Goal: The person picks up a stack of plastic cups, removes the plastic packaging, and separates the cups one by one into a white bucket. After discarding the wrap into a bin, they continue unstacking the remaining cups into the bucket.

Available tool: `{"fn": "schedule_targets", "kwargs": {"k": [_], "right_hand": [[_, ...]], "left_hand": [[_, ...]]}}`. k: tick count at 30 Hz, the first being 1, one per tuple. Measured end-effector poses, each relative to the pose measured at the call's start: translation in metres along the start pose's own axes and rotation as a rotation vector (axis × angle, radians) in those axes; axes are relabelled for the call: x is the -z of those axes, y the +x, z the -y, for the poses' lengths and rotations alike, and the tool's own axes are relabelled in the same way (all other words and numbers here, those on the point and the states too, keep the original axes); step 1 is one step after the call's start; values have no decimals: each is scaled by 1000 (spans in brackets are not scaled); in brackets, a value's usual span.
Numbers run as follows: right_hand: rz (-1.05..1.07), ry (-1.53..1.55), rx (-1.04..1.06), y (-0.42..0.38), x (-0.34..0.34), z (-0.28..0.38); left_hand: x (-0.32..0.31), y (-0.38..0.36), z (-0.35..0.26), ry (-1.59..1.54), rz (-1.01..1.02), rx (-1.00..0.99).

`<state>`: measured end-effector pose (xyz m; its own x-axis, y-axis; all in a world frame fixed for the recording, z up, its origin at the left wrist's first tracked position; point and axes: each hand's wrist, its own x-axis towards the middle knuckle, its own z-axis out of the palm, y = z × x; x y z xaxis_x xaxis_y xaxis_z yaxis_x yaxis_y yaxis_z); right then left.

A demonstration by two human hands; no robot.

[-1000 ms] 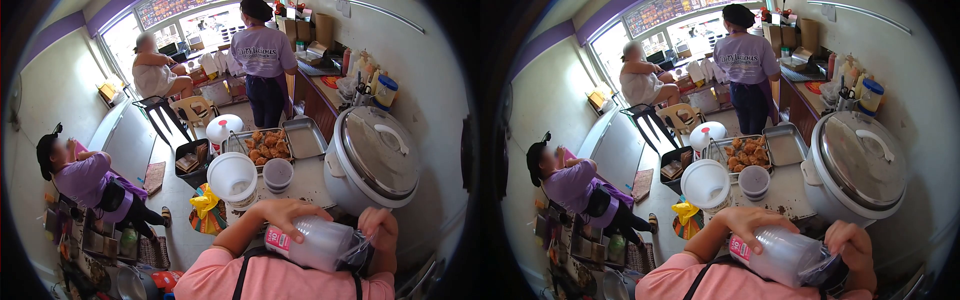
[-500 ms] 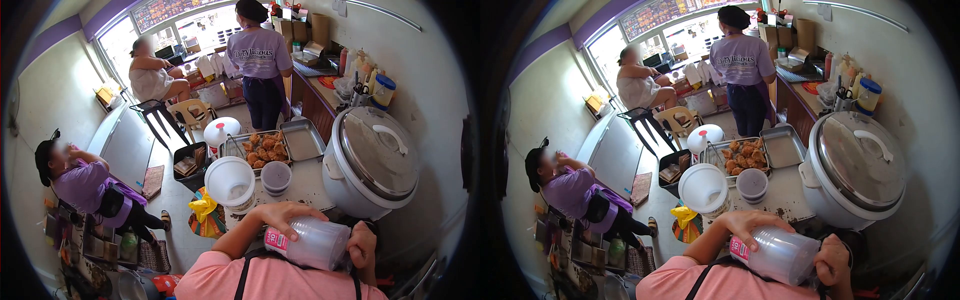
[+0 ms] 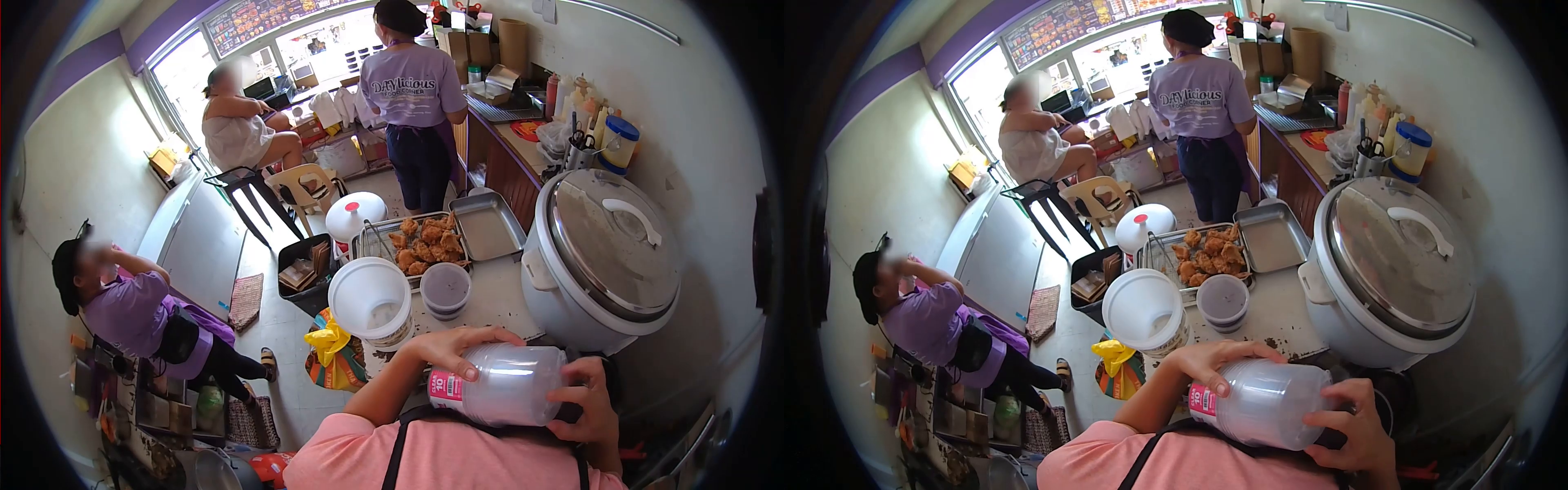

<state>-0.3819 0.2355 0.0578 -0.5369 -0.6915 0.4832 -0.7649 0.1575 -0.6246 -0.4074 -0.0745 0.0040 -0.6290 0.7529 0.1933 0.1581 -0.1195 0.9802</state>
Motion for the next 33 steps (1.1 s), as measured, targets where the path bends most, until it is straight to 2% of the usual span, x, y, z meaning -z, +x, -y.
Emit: {"fn": "schedule_targets", "kwargs": {"k": [3,6,9,12,18,25,30,33], "right_hand": [[146,-138,187,7,13,-7],[259,-85,134,23,19,15],[273,-181,198,20,12,16],[300,-117,249,20,8,12],[103,-261,457,13,-6,9],[37,-482,644,5,-17,-1],[23,-539,694,6,-19,-5],[65,-517,541,20,-13,8]], "left_hand": [[-2,6,-3,50,59,31],[-1,12,-3,100,130,11],[-3,9,-3,22,98,68],[-7,5,0,-73,55,99],[-7,-2,11,-137,33,45],[-12,-6,24,-307,-40,84],[-15,-11,40,-403,-42,80],[-21,-14,48,-474,-135,120]]}}
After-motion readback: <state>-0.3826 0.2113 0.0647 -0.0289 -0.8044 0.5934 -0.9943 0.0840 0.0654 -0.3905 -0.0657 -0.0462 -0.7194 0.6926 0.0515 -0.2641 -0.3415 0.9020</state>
